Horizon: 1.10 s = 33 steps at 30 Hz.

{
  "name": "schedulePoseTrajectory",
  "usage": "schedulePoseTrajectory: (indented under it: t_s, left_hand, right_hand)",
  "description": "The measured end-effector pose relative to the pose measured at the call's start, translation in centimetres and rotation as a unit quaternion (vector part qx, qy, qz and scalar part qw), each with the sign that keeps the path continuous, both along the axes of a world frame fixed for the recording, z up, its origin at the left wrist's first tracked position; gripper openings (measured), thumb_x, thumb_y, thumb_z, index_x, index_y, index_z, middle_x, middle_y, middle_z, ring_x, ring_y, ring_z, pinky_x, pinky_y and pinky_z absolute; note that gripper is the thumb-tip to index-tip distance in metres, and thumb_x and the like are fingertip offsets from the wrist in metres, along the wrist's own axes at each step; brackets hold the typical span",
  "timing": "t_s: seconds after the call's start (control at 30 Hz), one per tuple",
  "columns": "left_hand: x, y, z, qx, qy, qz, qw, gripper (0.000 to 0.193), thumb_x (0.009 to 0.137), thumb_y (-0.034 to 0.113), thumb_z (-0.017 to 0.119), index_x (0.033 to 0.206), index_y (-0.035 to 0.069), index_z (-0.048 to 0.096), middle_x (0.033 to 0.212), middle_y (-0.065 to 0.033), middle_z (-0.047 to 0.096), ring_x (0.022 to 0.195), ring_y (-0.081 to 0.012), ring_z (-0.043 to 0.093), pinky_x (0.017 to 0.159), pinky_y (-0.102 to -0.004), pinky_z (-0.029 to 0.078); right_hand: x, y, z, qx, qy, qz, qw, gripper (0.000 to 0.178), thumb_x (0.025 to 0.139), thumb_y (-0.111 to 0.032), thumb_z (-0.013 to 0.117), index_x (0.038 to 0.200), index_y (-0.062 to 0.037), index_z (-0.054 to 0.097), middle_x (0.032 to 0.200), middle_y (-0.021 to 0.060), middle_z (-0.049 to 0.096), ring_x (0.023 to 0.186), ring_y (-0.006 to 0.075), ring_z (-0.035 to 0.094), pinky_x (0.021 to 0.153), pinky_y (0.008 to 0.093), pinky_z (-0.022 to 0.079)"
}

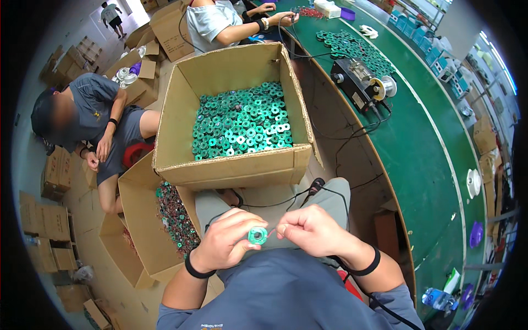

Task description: The person assembles small circular electronic components by hand, sorting capacitors, wires, and plastic housings from cardboard boxes and attaching them to circuit boards.

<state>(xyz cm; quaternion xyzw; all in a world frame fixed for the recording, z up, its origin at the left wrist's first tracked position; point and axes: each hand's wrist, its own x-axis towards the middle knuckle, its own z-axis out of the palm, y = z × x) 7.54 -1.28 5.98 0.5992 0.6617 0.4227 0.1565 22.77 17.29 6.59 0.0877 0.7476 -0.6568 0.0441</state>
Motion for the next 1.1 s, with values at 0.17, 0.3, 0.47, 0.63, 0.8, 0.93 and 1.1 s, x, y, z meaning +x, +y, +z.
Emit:
schedulePoseTrajectory:
  t_s: [0.17,0.3,0.47,0.63,0.8,0.93,1.1]
  left_hand:
    - [-0.1,0.2,-0.2,0.017,-0.018,0.0,1.0,0.033,0.076,0.013,0.077,0.104,-0.001,0.068,0.099,-0.0135,0.069,0.088,-0.0306,0.065,0.08,-0.0385,0.052]
    - [0.0,0.5,-1.4,0.009,-0.048,-0.004,0.999,0.033,0.077,0.014,0.077,0.104,0.0,0.068,0.098,-0.0138,0.069,0.088,-0.0312,0.065,0.08,-0.0391,0.052]
    - [-0.1,0.5,-1.6,-0.002,-0.033,0.008,0.999,0.033,0.077,0.014,0.076,0.104,-0.001,0.067,0.098,-0.014,0.068,0.088,-0.0318,0.065,0.08,-0.0394,0.052]
    - [-0.1,0.3,-1.7,0.001,-0.045,0.012,0.999,0.033,0.078,0.015,0.076,0.105,-0.001,0.066,0.097,-0.0145,0.068,0.088,-0.033,0.065,0.08,-0.0397,0.052]
    - [0.2,0.2,-1.4,-0.011,-0.067,0.014,0.998,0.033,0.077,0.011,0.075,0.106,0.0,0.066,0.099,-0.0145,0.068,0.09,-0.0329,0.064,0.081,-0.0398,0.051]
    - [0.6,0.4,-2.0,-0.009,-0.074,0.001,0.997,0.033,0.076,0.01,0.075,0.106,0.0,0.066,0.099,-0.0145,0.067,0.09,-0.0324,0.064,0.082,-0.0398,0.051]
    - [0.6,0.8,-1.8,-0.007,-0.058,-0.005,0.998,0.033,0.076,0.011,0.075,0.105,-0.001,0.066,0.098,-0.0145,0.067,0.088,-0.0326,0.063,0.08,-0.04,0.051]
  right_hand:
    - [0.3,-0.5,0.4,0.045,0.087,0.066,0.993,0.014,0.094,-0.007,0.058,0.085,-0.0022,0.068,0.06,0.0021,0.06,0.055,0.0084,0.053,0.054,0.0268,0.044]
    - [-0.1,-0.7,0.6,0.033,0.095,0.045,0.994,0.014,0.091,-0.011,0.058,0.083,-0.0031,0.068,0.062,0.013,0.062,0.057,0.021,0.065,0.056,0.0359,0.05]
    - [-0.3,0.6,0.0,0.057,-0.021,-0.002,0.998,0.015,0.091,-0.012,0.058,0.085,-0.0023,0.068,0.061,0.0136,0.061,0.056,0.0251,0.065,0.055,0.0372,0.049]
    - [-0.5,0.7,-0.2,0.077,-0.026,-0.005,0.997,0.016,0.092,-0.012,0.059,0.082,-0.0022,0.066,0.064,0.0181,0.061,0.06,0.0315,0.065,0.058,0.0396,0.05]
    - [0.0,0.0,-0.4,0.106,0.049,0.04,0.992,0.014,0.092,-0.009,0.059,0.084,-0.0023,0.068,0.067,0.0117,0.065,0.06,0.0253,0.064,0.059,0.035,0.05]
    - [0.1,0.0,-0.3,0.109,0.1,0.015,0.989,0.013,0.092,-0.008,0.058,0.084,-0.0031,0.068,0.067,0.0119,0.065,0.06,0.0273,0.064,0.059,0.0352,0.051]
    - [-0.1,0.7,0.9,0.137,0.071,0.015,0.988,0.014,0.092,-0.008,0.058,0.083,-0.0029,0.067,0.068,0.0159,0.064,0.062,0.0319,0.065,0.059,0.0394,0.051]
